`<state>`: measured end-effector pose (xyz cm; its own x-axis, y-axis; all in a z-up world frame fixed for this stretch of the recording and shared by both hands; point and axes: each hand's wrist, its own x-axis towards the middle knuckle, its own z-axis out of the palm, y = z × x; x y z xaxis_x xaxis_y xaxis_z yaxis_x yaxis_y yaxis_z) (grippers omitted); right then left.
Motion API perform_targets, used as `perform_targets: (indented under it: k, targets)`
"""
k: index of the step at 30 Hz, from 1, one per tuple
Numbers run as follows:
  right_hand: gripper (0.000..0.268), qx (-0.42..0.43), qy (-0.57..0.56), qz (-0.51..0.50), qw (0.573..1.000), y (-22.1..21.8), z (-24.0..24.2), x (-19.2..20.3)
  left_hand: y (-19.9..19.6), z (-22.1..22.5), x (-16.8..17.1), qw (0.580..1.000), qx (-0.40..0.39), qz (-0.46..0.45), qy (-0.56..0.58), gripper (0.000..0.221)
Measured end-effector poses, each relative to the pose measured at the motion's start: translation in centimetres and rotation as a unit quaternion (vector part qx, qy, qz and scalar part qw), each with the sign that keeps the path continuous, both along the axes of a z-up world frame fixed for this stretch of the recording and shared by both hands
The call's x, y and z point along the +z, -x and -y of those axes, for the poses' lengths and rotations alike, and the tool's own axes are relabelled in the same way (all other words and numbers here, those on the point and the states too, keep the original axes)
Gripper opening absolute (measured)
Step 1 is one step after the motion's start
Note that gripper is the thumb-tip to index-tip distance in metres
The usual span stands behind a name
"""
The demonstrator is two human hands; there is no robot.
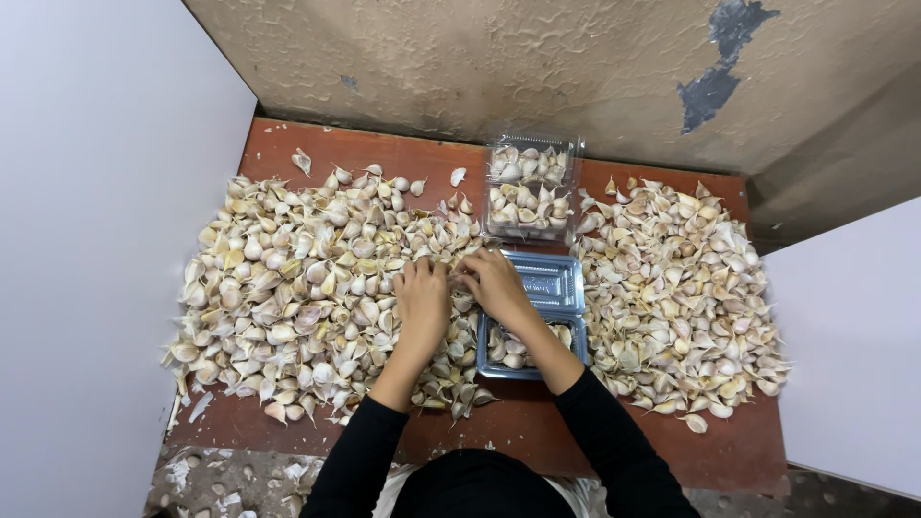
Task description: Sorting garlic cloves from a large pile into small plastic containers by hand
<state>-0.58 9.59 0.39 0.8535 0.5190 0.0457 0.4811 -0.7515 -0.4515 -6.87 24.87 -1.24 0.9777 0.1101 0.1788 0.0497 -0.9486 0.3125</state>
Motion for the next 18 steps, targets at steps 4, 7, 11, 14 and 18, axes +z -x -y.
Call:
perform_targets:
  k: [4, 7, 11, 14, 18]
  targets:
    - [0.006, -0.008, -0.006, -0.015, 1.000, 0.4, -0.1, -0.4, -1.0, 0.0, -1.3, 1.000, 0.008, 0.012, -0.007, 0.013]
    - [0.010, -0.030, -0.044, -0.013, 0.998, 0.8, 0.1, 0.0, -1.0, 0.0, -1.3, 0.998, 0.022, 0.050, -0.017, 0.017]
    - [0.030, -0.030, -0.130, -0.026, 0.991, 1.6, 0.4, 2.2, -0.4, -0.1, 1.6, 0.992, 0.034, 0.119, 0.026, 0.016]
    - [0.040, -0.025, -0.208, -0.091, 0.974, 3.0, 0.3, 5.3, 0.5, 0.3, 4.3, 0.985, 0.023, 0.133, 0.109, 0.014]
    - [0.033, -0.025, -0.260, -0.104, 0.960, 3.7, 1.5, 6.7, 1.0, 1.5, 5.5, 0.948, -0.012, 0.099, 0.302, 0.006]
